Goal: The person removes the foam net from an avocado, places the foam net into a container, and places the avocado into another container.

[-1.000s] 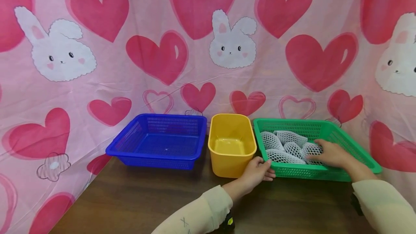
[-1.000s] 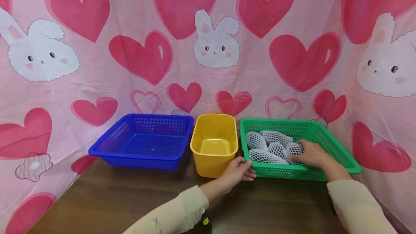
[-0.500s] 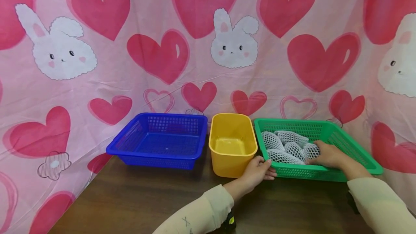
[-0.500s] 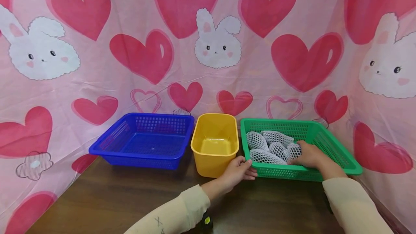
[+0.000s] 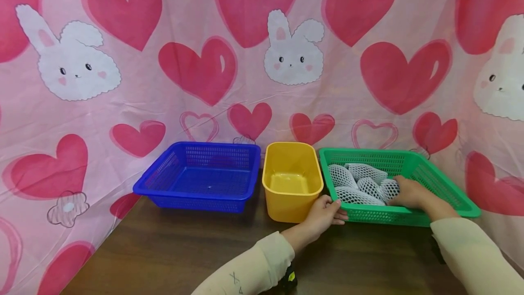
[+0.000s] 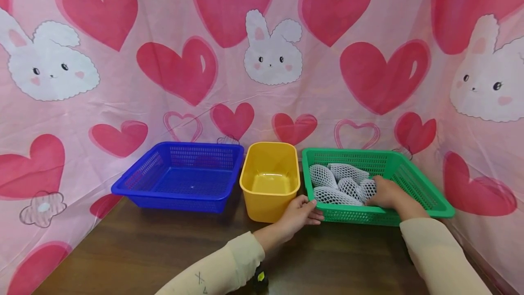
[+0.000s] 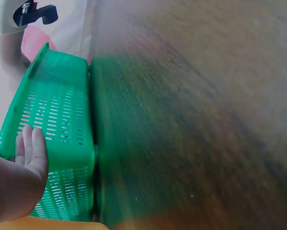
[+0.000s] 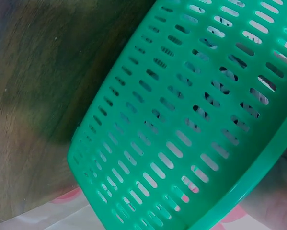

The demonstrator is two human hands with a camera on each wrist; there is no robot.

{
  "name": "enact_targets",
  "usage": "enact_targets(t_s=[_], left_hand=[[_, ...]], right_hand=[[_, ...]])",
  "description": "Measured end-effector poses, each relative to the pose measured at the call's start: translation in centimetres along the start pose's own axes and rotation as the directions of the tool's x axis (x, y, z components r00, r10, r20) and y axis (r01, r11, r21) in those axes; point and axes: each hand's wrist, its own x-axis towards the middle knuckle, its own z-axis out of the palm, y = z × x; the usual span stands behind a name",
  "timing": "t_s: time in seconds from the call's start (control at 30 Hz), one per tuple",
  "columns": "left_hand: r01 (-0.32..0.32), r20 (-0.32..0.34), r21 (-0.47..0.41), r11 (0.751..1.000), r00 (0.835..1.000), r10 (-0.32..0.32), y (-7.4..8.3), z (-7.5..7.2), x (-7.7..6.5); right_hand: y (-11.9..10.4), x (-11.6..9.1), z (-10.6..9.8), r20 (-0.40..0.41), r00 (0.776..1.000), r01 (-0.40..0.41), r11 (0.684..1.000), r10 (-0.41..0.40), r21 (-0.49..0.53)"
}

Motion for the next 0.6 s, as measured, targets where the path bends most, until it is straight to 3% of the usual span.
enact_targets(t_s=[0.6], left_hand=[[0.014,0.006,0.011,1.0,1.0,-0.014,0.19,-0.06,-0.08]], right_hand=[[0.1,-0.22,-0.44,-0.045,0.999,-0.006,0.999,0.008,0.049]])
